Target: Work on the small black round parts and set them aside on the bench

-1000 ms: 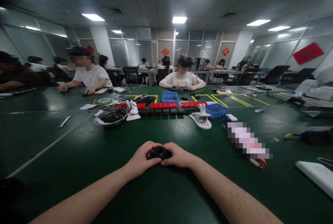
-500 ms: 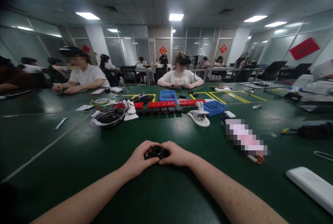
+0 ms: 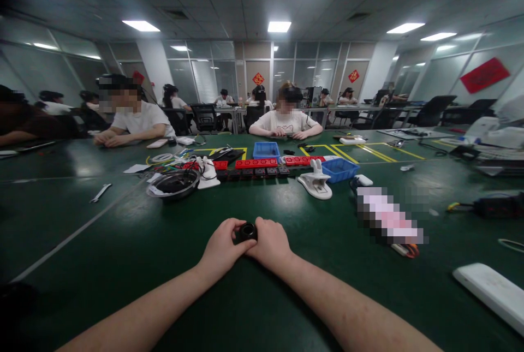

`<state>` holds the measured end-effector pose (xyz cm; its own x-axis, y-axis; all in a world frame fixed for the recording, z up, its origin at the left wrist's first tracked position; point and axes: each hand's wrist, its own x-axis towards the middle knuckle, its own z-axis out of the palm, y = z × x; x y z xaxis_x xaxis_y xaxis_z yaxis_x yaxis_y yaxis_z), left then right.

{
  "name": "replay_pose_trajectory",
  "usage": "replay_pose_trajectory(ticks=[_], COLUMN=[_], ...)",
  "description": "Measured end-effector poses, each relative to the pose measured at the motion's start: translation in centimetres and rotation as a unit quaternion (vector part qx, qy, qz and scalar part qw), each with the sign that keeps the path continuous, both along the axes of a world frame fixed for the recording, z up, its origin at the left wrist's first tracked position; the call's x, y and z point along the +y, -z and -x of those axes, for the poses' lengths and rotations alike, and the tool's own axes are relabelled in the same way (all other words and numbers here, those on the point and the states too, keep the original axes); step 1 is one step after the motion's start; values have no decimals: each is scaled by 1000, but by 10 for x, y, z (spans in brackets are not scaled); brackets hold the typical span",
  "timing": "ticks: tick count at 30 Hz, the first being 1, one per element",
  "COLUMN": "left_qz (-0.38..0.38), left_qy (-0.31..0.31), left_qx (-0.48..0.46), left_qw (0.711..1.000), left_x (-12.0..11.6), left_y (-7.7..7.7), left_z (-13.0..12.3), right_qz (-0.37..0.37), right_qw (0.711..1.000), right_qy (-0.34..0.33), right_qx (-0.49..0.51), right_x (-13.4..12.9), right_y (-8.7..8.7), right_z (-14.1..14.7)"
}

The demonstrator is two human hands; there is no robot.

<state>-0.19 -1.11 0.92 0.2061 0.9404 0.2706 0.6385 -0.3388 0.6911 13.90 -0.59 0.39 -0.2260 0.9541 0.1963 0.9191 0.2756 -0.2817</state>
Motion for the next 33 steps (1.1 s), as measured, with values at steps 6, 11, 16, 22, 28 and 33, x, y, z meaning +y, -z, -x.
replay_pose_trajectory(ticks=[6,11,16,22,28,33], left_qz=[-8,-3,-9,-23,-4,2], left_qy=[40,111,126,141,149,146], left_qx=[-38,-43,-42,-34,-37,-35], left_qw=[998,993,991,989,988,989], left_x=[4,2,3,2,0,1], left_y=[2,-3,-3,-5,-8,-6], left_z=[1,7,8,8,8,8], right_qz=[-41,-5,9,82,183,171], right_qw=[999,987,970,945,896,905], right_qy=[-9,-128,-183,-237,-288,-272], right_qx=[-20,98,157,209,285,278], right_x=[-4,1,3,9,11,12], right_y=[0,1,1,-4,-13,-10], right_z=[0,-11,-17,-25,-31,-31])
